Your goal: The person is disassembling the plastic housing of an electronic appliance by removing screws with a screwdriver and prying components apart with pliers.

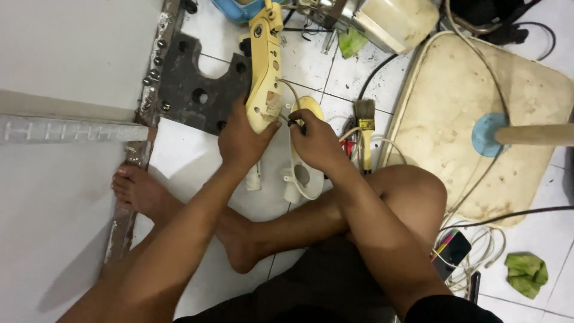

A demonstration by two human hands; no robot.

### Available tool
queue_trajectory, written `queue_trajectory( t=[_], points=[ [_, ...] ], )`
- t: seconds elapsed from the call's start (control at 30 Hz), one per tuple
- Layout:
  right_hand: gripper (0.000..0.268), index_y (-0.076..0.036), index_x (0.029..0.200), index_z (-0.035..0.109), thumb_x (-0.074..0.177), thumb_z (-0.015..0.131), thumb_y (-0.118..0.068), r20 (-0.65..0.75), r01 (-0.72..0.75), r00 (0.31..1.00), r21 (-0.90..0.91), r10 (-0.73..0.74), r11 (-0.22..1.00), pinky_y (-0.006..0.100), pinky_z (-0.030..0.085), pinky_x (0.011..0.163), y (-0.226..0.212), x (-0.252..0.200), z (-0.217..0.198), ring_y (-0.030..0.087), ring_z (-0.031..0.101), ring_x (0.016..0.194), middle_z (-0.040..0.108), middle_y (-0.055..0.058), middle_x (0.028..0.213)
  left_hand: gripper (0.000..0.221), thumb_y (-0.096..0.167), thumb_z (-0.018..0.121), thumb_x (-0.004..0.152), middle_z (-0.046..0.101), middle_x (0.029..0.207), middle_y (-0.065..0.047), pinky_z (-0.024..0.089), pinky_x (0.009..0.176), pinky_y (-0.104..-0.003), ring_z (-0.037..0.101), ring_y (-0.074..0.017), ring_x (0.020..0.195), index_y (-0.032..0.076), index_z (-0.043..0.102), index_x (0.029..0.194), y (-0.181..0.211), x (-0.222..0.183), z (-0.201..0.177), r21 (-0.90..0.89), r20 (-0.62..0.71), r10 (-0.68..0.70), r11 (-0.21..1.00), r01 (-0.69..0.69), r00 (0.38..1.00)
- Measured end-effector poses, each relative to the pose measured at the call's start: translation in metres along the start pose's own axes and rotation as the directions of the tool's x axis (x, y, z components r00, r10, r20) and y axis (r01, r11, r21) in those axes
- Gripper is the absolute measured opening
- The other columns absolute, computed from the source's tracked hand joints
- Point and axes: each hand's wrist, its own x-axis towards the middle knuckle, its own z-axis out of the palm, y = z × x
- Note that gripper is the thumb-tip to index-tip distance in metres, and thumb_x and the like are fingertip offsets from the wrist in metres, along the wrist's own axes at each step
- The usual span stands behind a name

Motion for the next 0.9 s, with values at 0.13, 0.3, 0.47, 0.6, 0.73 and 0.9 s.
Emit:
queue_trajectory(
  t=[0.13, 0.3, 0.47, 0.6, 0.73, 0.9],
  points=[
    [0.038, -0.02, 0.131, 0.064, 0.099, 0.054, -0.038, 0.021, 0.014, 1.0, -0.006, -0.013, 1.0, 0.055, 0.054, 0.092, -0.003, -0.008, -0.002, 0.044, 0.071, 0.104, 0.075, 0.021, 0.095, 0.092, 0.057, 0.081, 0.084, 0.063, 0.137, -0.019, 0.051, 0.102, -0.06, 0.064, -0.0424, 0.123, 0.016, 0.037, 0.154, -0.019, 0.006, 0.024, 0.025, -0.12, 0.042, 0.999, -0.039, 0.992],
    [0.043, -0.013, 0.133, 0.062, 0.102, 0.052, -0.04, 0.002, 0.043, 0.999, -0.044, -0.043, 0.998, 0.057, 0.052, 0.099, -0.005, -0.008, -0.014, 0.047, 0.068, 0.113, 0.073, 0.026, 0.109, 0.09, 0.06, 0.082, 0.08, 0.064, 0.135, -0.014, 0.05, 0.105, -0.058, 0.064, -0.0388, 0.124, 0.02, 0.044, 0.151, -0.03, 0.011, 0.04, 0.05, -0.149, 0.02, 0.999, -0.013, 0.989],
    [0.05, -0.013, 0.134, 0.061, 0.097, 0.051, -0.045, 0.056, -0.04, 0.998, -0.035, 0.042, 0.999, 0.053, 0.053, 0.099, 0.003, -0.004, -0.019, 0.042, 0.072, 0.108, 0.078, 0.016, 0.09, 0.091, 0.059, 0.085, 0.076, 0.066, 0.135, -0.013, 0.049, 0.105, -0.056, 0.064, -0.038, 0.124, 0.019, 0.049, 0.15, -0.034, 0.015, 0.046, 0.047, -0.214, 0.058, 0.998, -0.05, 0.975],
    [0.049, -0.012, 0.131, 0.063, 0.098, 0.049, -0.046, 0.092, -0.049, 0.994, -0.102, 0.058, 0.994, 0.056, 0.054, 0.097, 0.006, 0.004, -0.009, 0.044, 0.07, 0.112, 0.077, 0.023, 0.107, 0.092, 0.065, 0.09, 0.07, 0.071, 0.127, -0.006, 0.053, 0.1, -0.053, 0.069, -0.0356, 0.115, 0.027, 0.053, 0.145, -0.042, 0.024, 0.05, 0.053, -0.266, 0.047, 0.998, -0.033, 0.963],
    [0.056, -0.003, 0.12, 0.072, 0.101, 0.04, -0.044, 0.103, -0.109, 0.986, -0.18, 0.129, 0.978, 0.055, 0.054, 0.098, 0.004, 0.021, -0.011, 0.047, 0.069, 0.114, 0.075, 0.027, 0.108, 0.088, 0.062, 0.093, 0.068, 0.075, 0.116, -0.01, 0.056, 0.093, -0.054, 0.072, -0.0387, 0.107, 0.022, 0.058, 0.139, -0.043, 0.021, 0.048, 0.015, -0.315, 0.046, 0.999, -0.043, 0.948],
    [0.053, -0.004, 0.082, 0.077, 0.1, 0.048, -0.046, 0.111, -0.102, 0.986, -0.176, 0.123, 0.979, 0.048, 0.058, 0.076, 0.009, 0.026, -0.012, 0.039, 0.077, 0.078, 0.07, 0.014, 0.06, 0.088, 0.065, 0.09, 0.065, 0.076, 0.113, -0.011, 0.057, 0.093, -0.052, 0.073, -0.037, 0.107, 0.026, 0.058, 0.138, -0.036, 0.023, 0.042, -0.028, -0.323, 0.003, 1.0, -0.013, 0.946]
  ],
)
